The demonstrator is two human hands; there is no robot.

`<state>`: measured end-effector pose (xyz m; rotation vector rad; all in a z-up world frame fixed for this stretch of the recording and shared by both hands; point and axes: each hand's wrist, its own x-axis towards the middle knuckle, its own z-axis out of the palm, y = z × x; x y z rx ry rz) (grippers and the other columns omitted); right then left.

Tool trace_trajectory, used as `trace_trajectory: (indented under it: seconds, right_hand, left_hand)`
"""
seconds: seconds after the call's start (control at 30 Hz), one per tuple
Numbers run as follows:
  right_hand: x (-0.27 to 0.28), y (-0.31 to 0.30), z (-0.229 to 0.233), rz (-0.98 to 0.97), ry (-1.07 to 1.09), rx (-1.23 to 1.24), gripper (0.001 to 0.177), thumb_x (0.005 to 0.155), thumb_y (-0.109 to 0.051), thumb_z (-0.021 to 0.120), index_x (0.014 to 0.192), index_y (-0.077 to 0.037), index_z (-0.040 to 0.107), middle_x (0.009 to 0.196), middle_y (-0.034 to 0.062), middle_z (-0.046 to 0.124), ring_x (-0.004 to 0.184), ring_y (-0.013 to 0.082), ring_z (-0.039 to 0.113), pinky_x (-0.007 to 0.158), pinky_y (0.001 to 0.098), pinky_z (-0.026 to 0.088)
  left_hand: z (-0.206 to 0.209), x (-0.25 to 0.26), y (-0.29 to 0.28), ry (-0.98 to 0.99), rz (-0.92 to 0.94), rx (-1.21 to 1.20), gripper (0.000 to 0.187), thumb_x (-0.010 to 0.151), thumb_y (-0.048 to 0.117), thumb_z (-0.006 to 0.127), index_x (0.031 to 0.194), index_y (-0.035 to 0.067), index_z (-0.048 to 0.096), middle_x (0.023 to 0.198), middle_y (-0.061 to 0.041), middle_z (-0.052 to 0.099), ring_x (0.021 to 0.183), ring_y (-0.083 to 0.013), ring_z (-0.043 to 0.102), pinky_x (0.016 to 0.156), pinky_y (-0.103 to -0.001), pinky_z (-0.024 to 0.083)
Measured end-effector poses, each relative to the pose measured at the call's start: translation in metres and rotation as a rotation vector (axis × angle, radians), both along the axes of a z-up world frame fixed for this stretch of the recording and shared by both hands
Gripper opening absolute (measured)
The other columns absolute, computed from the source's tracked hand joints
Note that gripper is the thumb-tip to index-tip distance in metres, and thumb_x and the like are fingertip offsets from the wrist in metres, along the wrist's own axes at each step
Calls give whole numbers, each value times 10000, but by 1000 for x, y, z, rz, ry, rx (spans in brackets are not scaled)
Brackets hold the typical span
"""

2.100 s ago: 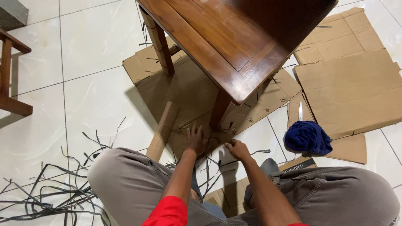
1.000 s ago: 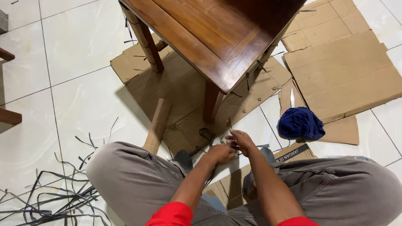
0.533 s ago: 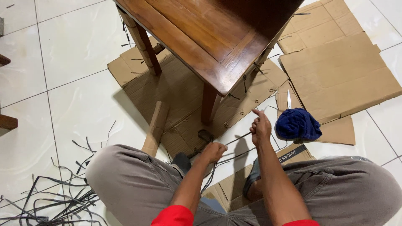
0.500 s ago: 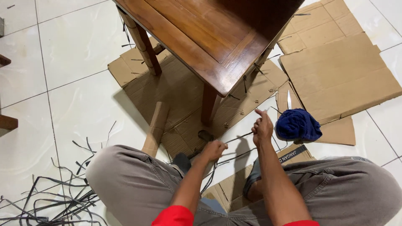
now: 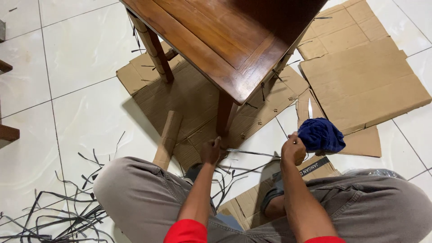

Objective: Wrapping a wooden chair leg with black decorative strips

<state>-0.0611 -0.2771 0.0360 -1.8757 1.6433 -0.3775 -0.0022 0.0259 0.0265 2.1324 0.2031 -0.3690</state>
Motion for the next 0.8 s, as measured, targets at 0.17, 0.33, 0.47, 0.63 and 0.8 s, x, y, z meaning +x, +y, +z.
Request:
trace_trajectory:
  seconds: [0.17,0.33,0.47,0.63,0.8]
  right_hand:
    - [5,-4,-37,538,481,28,661,904,-606,594,1439,-220,618,1316,152,679,1205,396,630,955,582,490]
    - [-4,49,19,546,349,-77,943,890,-402,710,1612,15,270,1640,238,314,1501,433,285,1186,692,183]
    - [4,57,15,703,194,-264,862,903,-342,711,1596,4,334,1637,196,338,1498,395,330,1195,687,207]
    - [8,76,0,789,120,-253,767,917,-377,676,1552,-30,420,1558,180,441,1410,390,456,1156,649,319]
    - [17,97,-36,895,46,-269,662,919,-390,662,1457,-21,548,1422,192,582,1338,367,560,1121,541,422]
  left_hand:
    - [-190,-12,-38,-588,-1101,674,168,983,160,608,1101,80,696,1030,-65,817,1082,-153,735,1024,-316,514]
    - [-44,-35,-33,47,-699,90,297,866,372,694,1070,178,788,1127,-116,754,1160,-392,662,1006,-518,532]
    - [-48,-25,-24,88,-624,301,302,932,446,599,1153,329,768,1147,7,766,1149,-295,695,987,-458,557]
    - [-34,-18,-21,-14,-513,216,345,923,449,534,1164,312,740,1046,-90,768,1078,-335,709,942,-479,572]
    - [-48,-15,-12,6,-360,176,339,882,473,539,1054,298,774,967,-84,776,1011,-359,727,900,-496,576]
